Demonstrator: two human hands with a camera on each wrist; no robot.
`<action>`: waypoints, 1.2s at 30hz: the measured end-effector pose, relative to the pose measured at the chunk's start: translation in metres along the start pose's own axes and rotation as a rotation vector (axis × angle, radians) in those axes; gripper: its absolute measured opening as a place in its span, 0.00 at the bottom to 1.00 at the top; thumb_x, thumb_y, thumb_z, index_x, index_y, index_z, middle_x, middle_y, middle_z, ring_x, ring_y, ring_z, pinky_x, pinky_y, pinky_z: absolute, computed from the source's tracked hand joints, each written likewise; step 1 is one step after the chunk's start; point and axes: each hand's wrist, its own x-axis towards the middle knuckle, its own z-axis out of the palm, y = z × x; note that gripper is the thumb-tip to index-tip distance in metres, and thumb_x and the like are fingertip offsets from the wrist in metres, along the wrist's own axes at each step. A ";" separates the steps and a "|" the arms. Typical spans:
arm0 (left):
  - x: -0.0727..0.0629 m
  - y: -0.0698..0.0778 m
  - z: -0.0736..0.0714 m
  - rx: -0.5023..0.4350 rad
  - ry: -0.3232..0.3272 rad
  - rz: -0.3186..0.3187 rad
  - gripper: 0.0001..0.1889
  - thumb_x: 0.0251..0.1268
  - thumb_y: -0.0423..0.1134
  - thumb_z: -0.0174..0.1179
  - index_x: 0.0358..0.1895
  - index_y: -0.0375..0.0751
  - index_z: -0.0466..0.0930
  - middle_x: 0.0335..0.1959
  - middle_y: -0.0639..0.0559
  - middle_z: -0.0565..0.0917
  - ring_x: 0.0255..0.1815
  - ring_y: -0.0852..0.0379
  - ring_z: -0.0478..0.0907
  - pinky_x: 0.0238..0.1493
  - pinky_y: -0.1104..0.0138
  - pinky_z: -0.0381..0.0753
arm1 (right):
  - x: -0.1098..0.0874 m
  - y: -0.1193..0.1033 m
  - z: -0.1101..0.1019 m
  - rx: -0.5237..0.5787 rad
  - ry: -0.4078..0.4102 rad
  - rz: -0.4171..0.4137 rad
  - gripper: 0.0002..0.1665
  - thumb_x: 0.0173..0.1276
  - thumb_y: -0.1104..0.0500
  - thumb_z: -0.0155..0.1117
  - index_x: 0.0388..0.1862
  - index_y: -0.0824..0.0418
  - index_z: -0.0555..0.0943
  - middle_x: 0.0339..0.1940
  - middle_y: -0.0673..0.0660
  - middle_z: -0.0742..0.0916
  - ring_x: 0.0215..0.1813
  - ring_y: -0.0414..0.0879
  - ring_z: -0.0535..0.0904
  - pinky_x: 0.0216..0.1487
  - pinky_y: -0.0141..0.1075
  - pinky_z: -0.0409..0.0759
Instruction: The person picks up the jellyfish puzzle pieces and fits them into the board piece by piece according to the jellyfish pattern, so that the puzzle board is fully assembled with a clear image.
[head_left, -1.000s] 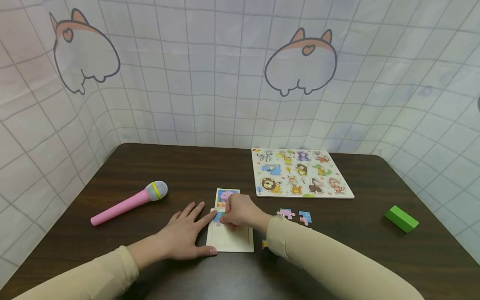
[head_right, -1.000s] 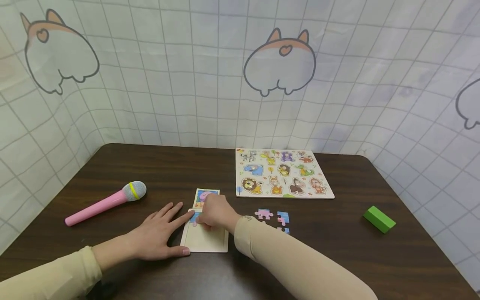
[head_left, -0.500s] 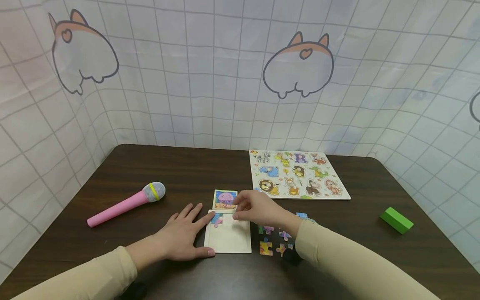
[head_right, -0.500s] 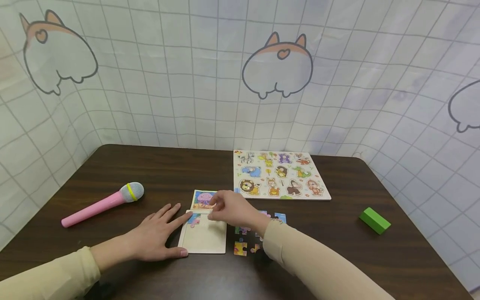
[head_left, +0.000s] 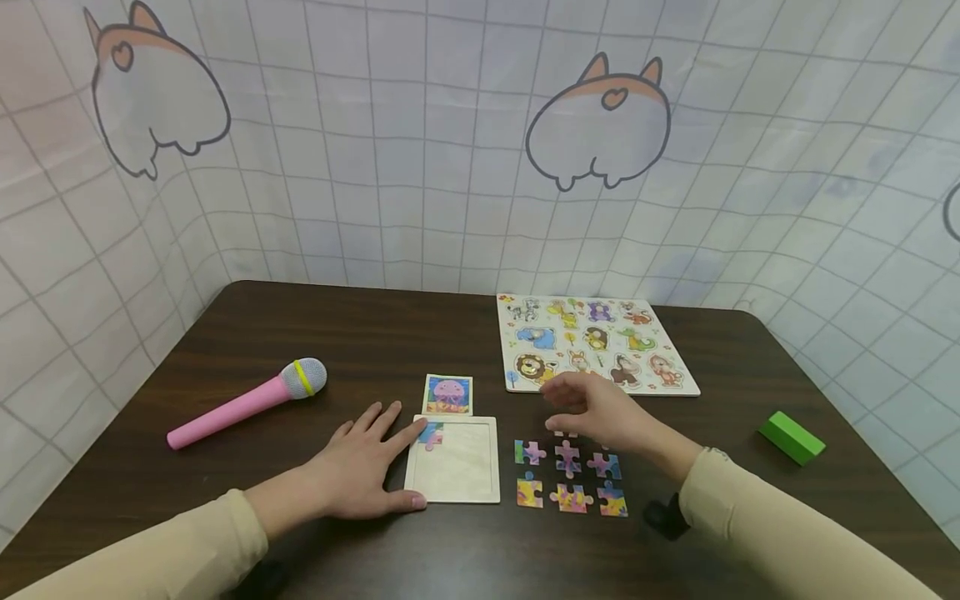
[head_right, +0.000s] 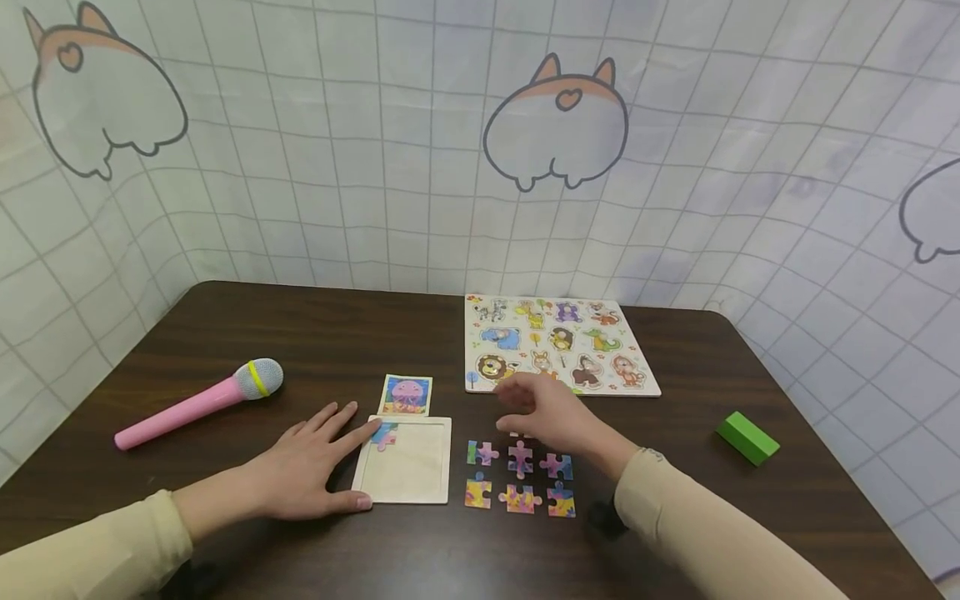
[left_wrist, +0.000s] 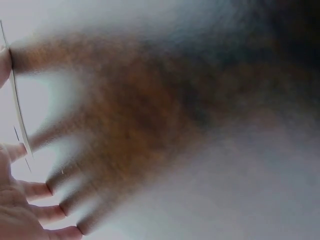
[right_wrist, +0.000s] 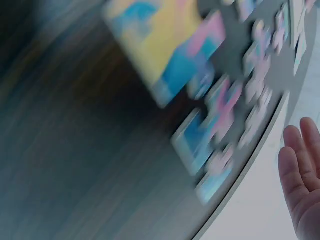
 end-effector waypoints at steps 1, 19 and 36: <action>0.000 0.000 -0.001 0.000 -0.001 0.000 0.53 0.57 0.74 0.62 0.81 0.50 0.58 0.81 0.32 0.56 0.80 0.26 0.52 0.68 0.28 0.60 | -0.002 0.003 -0.003 -0.016 0.012 0.009 0.23 0.69 0.59 0.71 0.60 0.67 0.80 0.57 0.64 0.86 0.60 0.58 0.84 0.60 0.52 0.81; 0.000 0.001 0.000 0.000 -0.007 -0.012 0.53 0.57 0.75 0.62 0.81 0.50 0.58 0.81 0.33 0.56 0.81 0.27 0.52 0.69 0.28 0.59 | -0.006 0.030 -0.001 -0.205 0.020 0.052 0.17 0.66 0.60 0.74 0.53 0.63 0.86 0.51 0.58 0.90 0.56 0.55 0.85 0.60 0.53 0.81; 0.001 -0.001 0.000 0.006 -0.008 -0.006 0.53 0.56 0.76 0.61 0.81 0.51 0.58 0.81 0.33 0.56 0.81 0.27 0.52 0.68 0.28 0.60 | -0.001 0.032 0.001 -0.225 0.029 0.026 0.09 0.65 0.62 0.74 0.42 0.56 0.83 0.41 0.51 0.89 0.45 0.44 0.84 0.50 0.47 0.82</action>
